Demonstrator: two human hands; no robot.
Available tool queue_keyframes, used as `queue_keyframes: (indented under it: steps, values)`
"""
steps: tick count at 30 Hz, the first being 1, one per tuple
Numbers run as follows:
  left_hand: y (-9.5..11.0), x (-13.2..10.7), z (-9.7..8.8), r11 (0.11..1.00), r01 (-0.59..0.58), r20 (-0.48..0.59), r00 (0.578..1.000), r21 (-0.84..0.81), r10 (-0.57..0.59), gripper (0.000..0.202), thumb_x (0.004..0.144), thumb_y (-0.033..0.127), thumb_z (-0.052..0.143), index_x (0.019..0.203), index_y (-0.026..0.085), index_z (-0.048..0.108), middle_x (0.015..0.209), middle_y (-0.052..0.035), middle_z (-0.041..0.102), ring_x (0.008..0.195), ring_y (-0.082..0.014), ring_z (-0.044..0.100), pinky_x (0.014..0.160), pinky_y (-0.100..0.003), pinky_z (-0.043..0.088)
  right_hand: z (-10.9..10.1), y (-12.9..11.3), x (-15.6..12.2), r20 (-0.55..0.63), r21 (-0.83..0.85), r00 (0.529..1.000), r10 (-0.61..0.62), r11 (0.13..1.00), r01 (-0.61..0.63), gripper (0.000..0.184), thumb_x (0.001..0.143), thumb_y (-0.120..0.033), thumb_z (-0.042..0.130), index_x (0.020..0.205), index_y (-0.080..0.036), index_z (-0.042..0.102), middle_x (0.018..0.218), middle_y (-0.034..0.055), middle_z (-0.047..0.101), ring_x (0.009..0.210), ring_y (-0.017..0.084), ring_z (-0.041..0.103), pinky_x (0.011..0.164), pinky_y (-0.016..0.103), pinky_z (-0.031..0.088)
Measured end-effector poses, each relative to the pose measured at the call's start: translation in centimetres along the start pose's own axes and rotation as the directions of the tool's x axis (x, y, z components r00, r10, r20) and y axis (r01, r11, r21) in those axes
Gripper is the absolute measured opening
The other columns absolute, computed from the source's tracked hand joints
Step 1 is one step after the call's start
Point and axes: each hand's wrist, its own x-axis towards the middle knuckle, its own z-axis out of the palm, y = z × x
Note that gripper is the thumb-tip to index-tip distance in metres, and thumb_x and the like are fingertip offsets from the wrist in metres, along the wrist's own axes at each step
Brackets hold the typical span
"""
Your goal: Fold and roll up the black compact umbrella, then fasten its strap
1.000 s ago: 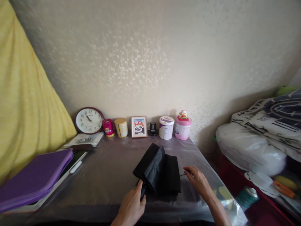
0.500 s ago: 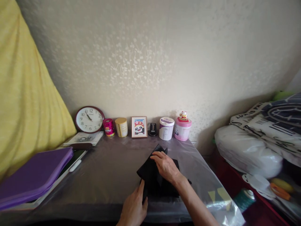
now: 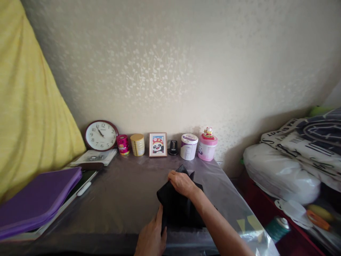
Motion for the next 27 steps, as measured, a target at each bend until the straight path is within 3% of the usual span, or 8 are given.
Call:
queue_keyframes:
  steps: [5,9,12,17,21,23,27]
  values:
    - [0.7,0.0,0.2,0.999,0.024,0.043,0.999,0.043,-0.026,0.066,0.080,0.017,0.034,0.139,0.017,0.004,0.126,-0.0107,0.048,0.097,-0.0179,0.057,0.079,-0.027,0.042,0.8,-0.6,1.7,-0.062,0.019,0.988,0.143,0.990,-0.142,0.024,0.089,-0.017,0.030,0.097,-0.019,0.053,0.097,0.0058,0.059,0.083,0.014,0.060,0.068,0.021,0.044]
    - [0.8,0.0,0.3,0.999,0.017,0.064,0.998,0.046,-0.019,0.067,0.079,0.015,0.034,0.139,0.017,0.004,0.121,-0.0106,0.052,0.095,-0.0172,0.058,0.078,-0.026,0.042,3.1,-1.7,2.5,-0.015,-0.042,0.987,0.160,0.986,-0.160,0.025,0.089,-0.015,0.030,0.093,-0.017,0.055,0.096,0.0084,0.058,0.079,0.015,0.061,0.063,0.023,0.045]
    - [0.4,0.0,0.5,1.000,-0.006,0.019,1.000,0.022,0.005,0.066,0.079,0.018,0.035,0.139,0.015,0.008,0.124,-0.0105,0.050,0.104,-0.0167,0.054,0.084,-0.025,0.040,4.5,-2.0,2.7,-0.013,-0.053,0.985,0.170,0.984,-0.171,0.025,0.089,-0.015,0.030,0.092,-0.016,0.056,0.094,0.0088,0.059,0.077,0.016,0.062,0.061,0.025,0.045]
    - [-0.6,0.1,0.9,1.000,0.013,-0.020,1.000,-0.024,-0.013,0.058,0.081,0.028,0.032,0.134,0.006,0.022,0.128,-0.0145,0.045,0.112,-0.0186,0.048,0.091,-0.028,0.037,5.3,-1.6,2.8,-0.016,-0.043,0.984,0.175,0.984,-0.175,0.025,0.089,-0.016,0.032,0.091,-0.017,0.056,0.094,0.0077,0.058,0.076,0.016,0.062,0.060,0.024,0.045]
    - [-0.7,0.1,-0.2,0.997,-0.058,-0.062,0.997,-0.046,0.055,0.066,0.080,0.028,0.034,0.138,0.013,0.006,0.132,-0.0125,0.039,0.111,-0.0174,0.048,0.090,-0.027,0.038,5.5,-1.4,3.2,-0.024,-0.025,0.986,0.164,0.986,-0.164,0.024,0.089,-0.017,0.032,0.092,-0.017,0.056,0.094,0.0072,0.058,0.075,0.015,0.062,0.060,0.024,0.046]
    - [-0.5,0.3,-0.8,0.997,-0.073,-0.022,0.997,-0.021,0.072,0.069,0.080,0.027,0.035,0.139,0.021,-0.001,0.126,-0.0103,0.045,0.100,-0.0172,0.055,0.083,-0.027,0.042,5.5,-1.5,3.4,-0.025,-0.012,0.986,0.162,0.987,-0.162,0.023,0.088,-0.017,0.033,0.092,-0.017,0.056,0.094,0.0071,0.058,0.075,0.016,0.062,0.061,0.024,0.046]
    - [-0.2,0.9,-0.9,0.996,-0.072,0.076,0.995,0.060,0.068,0.068,0.080,0.022,0.037,0.138,0.029,0.002,0.112,-0.0074,0.054,0.090,-0.0172,0.059,0.076,-0.026,0.043,5.1,-1.9,3.2,-0.014,0.037,0.986,0.166,0.986,-0.165,0.019,0.087,-0.019,0.037,0.096,-0.018,0.054,0.097,0.0061,0.057,0.077,0.015,0.061,0.063,0.024,0.046]
